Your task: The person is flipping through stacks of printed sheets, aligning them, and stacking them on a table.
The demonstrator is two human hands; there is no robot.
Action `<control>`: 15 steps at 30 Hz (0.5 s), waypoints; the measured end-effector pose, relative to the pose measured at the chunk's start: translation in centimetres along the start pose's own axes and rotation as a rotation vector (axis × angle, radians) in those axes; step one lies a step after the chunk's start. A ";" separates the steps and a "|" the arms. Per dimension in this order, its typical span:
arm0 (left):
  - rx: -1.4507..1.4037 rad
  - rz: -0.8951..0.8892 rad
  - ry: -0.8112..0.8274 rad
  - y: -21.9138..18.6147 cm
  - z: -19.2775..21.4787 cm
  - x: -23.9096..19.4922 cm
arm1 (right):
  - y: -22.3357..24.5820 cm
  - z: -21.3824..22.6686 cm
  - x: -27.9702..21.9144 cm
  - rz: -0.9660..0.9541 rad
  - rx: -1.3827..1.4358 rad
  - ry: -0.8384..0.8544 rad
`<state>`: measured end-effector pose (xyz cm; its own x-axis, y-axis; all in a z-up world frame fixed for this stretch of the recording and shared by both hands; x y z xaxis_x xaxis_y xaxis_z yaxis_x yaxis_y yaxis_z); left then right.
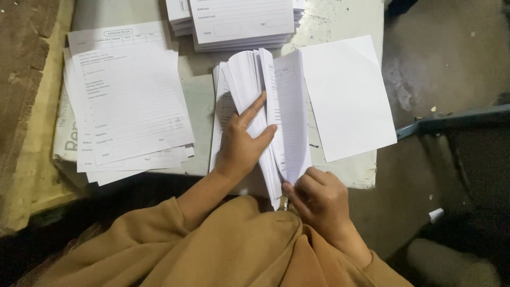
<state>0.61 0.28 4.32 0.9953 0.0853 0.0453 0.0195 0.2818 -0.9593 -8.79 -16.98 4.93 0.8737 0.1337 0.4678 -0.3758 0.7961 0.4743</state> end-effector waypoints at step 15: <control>0.204 -0.108 0.295 1.7 -0.9 0.5 | -2.0 -2.9 5.1 -0.981 0.475 0.261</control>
<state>1.20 -0.10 2.45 0.9736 -0.2262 0.0317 0.1358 0.4616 -0.8766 -2.65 -16.23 4.23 0.8735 -0.2643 -0.4088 0.4798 0.3266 0.8143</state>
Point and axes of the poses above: each hand's wrist, its own x-axis towards the middle knuckle, its own z-axis out of the back of the hand, y = z × x, the point moved 1 cm from there along x, towards the middle knuckle, and after that the axes turned 12 degrees about -y, right-handed, at the moved point
